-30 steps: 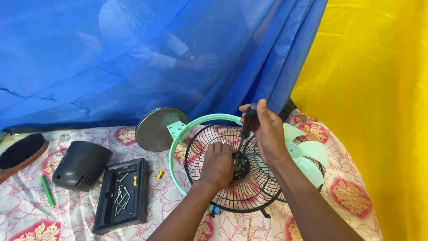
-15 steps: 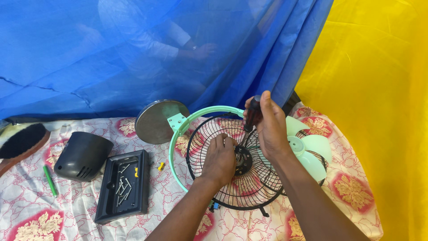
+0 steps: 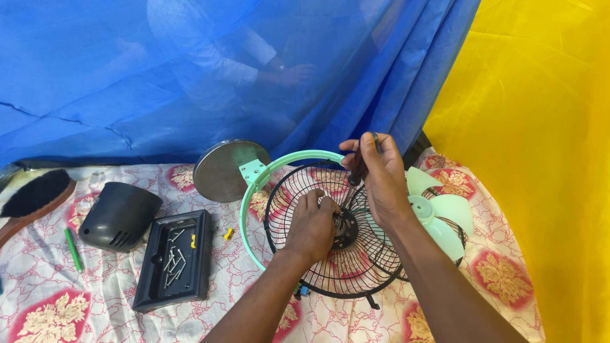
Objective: The person uses a screwdriver to remove screws from the front grille and motor housing of a small electric fan. They detach the front grille, then remove the motor and fan blade assembly from the stand, placing the parts on the table.
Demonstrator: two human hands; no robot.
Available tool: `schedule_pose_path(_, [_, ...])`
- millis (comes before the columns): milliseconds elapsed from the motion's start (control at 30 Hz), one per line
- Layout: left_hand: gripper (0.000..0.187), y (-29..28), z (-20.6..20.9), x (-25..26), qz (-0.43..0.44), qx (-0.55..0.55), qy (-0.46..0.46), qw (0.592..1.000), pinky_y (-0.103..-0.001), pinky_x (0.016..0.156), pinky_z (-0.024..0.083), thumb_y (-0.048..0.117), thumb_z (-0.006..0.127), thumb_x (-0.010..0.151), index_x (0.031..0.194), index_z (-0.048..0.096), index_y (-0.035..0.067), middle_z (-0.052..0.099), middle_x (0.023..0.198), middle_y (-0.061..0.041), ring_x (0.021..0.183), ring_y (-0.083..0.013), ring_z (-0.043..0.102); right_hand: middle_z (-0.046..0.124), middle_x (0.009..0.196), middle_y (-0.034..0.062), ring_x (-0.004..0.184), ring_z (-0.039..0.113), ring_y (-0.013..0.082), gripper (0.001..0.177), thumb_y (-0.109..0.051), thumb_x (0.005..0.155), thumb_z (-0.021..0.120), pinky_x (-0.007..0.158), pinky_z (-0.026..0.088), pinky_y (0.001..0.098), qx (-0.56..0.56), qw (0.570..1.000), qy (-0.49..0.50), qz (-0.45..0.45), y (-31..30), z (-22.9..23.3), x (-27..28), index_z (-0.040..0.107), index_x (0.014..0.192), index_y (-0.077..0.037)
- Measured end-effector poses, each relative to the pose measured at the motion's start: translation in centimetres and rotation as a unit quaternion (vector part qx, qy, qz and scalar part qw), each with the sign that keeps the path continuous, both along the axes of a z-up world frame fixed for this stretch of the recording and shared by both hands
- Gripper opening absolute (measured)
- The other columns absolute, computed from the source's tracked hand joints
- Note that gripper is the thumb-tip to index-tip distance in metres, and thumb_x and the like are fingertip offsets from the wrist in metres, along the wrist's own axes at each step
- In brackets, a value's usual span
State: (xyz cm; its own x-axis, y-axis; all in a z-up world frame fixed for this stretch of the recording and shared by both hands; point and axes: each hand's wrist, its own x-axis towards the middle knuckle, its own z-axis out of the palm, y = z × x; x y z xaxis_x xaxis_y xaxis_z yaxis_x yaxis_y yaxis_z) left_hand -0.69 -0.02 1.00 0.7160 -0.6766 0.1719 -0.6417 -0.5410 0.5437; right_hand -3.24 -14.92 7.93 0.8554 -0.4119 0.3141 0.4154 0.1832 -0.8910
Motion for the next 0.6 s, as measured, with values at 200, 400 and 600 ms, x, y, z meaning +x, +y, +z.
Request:
schedule_pose_path(200, [0.045, -0.2, -0.3, -0.1, 0.007, -0.008, 0.010, 1.000, -0.045, 0.111, 0.033, 0.015, 0.079, 0.079, 0.119, 0.061, 0.007, 0.045, 0.139, -0.018, 0.132, -0.0354, 0.041, 0.062, 0.090, 0.0044, 0.088, 0.058, 0.0123, 0.059, -0.050, 0.108, 0.041, 0.084, 0.050, 0.0302, -0.040, 0.999, 0.022, 0.025, -0.3, 0.4, -0.6, 0.067, 0.119, 0.002])
schedule_pose_path(400, [0.044, -0.4, -0.5, -0.4, 0.019, -0.031, -0.016, 0.999, -0.046, 0.110, 0.034, 0.011, 0.079, 0.077, 0.117, 0.062, 0.008, 0.046, 0.138, -0.019, 0.132, -0.0369, 0.041, 0.056, 0.083, 0.0038, 0.084, 0.057, 0.0148, 0.068, -0.059, 0.108, 0.029, 0.083, 0.048, 0.0293, 0.020, 0.997, -0.013, 0.069, -0.9, 0.0, -0.5, 0.058, 0.121, 0.001])
schedule_pose_path(600, [0.043, -0.6, -0.7, -0.7, 0.033, -0.042, -0.028, 0.998, -0.047, 0.110, 0.034, 0.007, 0.077, 0.075, 0.115, 0.062, 0.009, 0.047, 0.137, -0.019, 0.131, -0.0380, 0.041, 0.065, 0.098, 0.0073, 0.092, 0.060, 0.0158, 0.051, -0.051, 0.109, 0.042, 0.086, 0.050, 0.0340, -0.004, 0.997, -0.002, 0.074, -1.9, -0.4, -0.4, 0.049, 0.113, -0.001])
